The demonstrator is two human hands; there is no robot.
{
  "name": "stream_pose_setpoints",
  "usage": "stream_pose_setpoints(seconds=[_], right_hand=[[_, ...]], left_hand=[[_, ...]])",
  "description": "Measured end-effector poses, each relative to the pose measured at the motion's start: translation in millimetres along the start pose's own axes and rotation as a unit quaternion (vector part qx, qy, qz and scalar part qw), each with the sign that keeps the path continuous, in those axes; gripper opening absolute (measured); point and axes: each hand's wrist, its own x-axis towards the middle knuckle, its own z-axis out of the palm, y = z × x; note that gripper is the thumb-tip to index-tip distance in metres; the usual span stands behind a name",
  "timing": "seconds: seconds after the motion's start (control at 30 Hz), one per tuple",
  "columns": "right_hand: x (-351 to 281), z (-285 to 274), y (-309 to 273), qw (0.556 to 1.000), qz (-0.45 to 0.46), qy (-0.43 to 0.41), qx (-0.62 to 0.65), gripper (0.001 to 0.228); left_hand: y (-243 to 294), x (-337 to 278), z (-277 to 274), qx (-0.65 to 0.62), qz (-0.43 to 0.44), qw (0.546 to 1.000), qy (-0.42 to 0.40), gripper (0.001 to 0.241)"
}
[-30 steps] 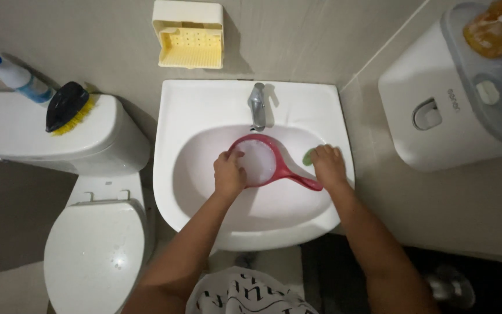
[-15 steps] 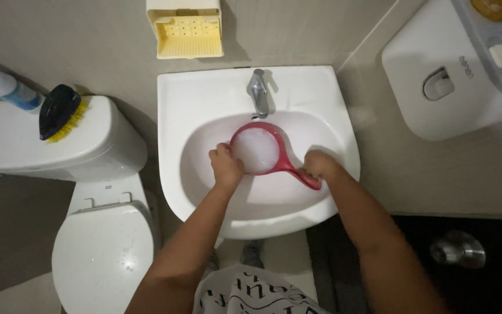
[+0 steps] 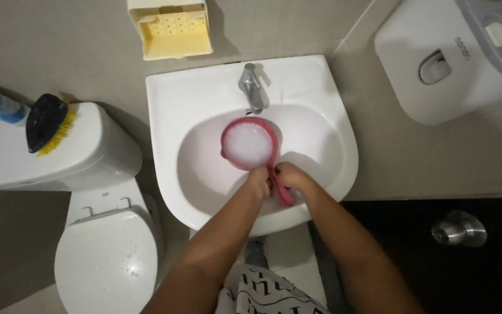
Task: The person disassembles a broom and dustpan, placing the parts into a trash bin. They then scoop water from a bucket into a red basin, add soap and liquid cleaner, and scrub the basin and sink with a sponge.
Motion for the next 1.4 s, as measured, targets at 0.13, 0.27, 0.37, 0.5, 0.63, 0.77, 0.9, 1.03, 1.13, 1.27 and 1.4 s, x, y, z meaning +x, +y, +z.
stream_pose_setpoints(seconds=[0.13, 0.27, 0.37, 0.5, 0.63, 0.77, 0.9, 1.03, 1.13, 1.27, 1.4], right_hand=[[-24.6, -22.0, -50.4, 0.978, -0.046, 0.004, -0.201, 0.029], [-68.6, -57.9, -137.6, 0.963, 0.026, 0.165, -0.211, 0.036], [-32.6, -50.3, -132.1, 0.919, -0.171, 0.301, -0.189, 0.030], [-8.4, -26.1, -147.4, 0.915, -0.286, 0.212, -0.188, 0.032], [-9.1, -10.7, -175.1, 0.932, -0.206, 0.113, -0.276, 0.043], [15.8, 7.5, -172.7, 0.949, -0.077, 0.005, -0.305, 0.082], [9.9, 7.3, -180.5, 0.929, -0.146, 0.016, -0.339, 0.091], [49.6, 10.1, -130.8, 0.908, -0.246, 0.006, -0.339, 0.072], [43.3, 0.9, -125.2, 0.905, -0.296, -0.008, -0.304, 0.072], [38.1, -8.8, -132.1, 0.954, -0.169, -0.098, -0.226, 0.099], [51.8, -21.1, -131.2, 0.964, -0.130, -0.116, -0.202, 0.107]], left_hand=[[13.0, -22.4, 2.3, -0.037, -0.025, 0.999, 0.028, 0.031], [20.8, -47.6, -7.3, 0.010, 0.029, 0.998, 0.049, 0.029], [20.4, -61.2, -18.2, 0.091, 0.101, 0.982, 0.129, 0.026], [19.7, -7.0, -85.5, 0.628, 0.263, 0.719, 0.139, 0.024], [58.8, -117.1, -57.9, 0.535, 0.267, 0.771, 0.221, 0.047], [73.8, -134.2, -63.5, 0.532, 0.262, 0.778, 0.205, 0.043], [82.7, -143.9, -63.0, 0.530, 0.206, 0.793, 0.217, 0.040], [84.6, -133.6, -69.9, 0.533, 0.217, 0.788, 0.218, 0.050], [81.1, -85.6, -94.3, 0.634, 0.298, 0.683, 0.207, 0.043], [80.9, -90.5, -87.5, 0.644, 0.261, 0.685, 0.220, 0.037], [90.3, -117.1, -70.9, 0.645, 0.217, 0.700, 0.219, 0.042]])
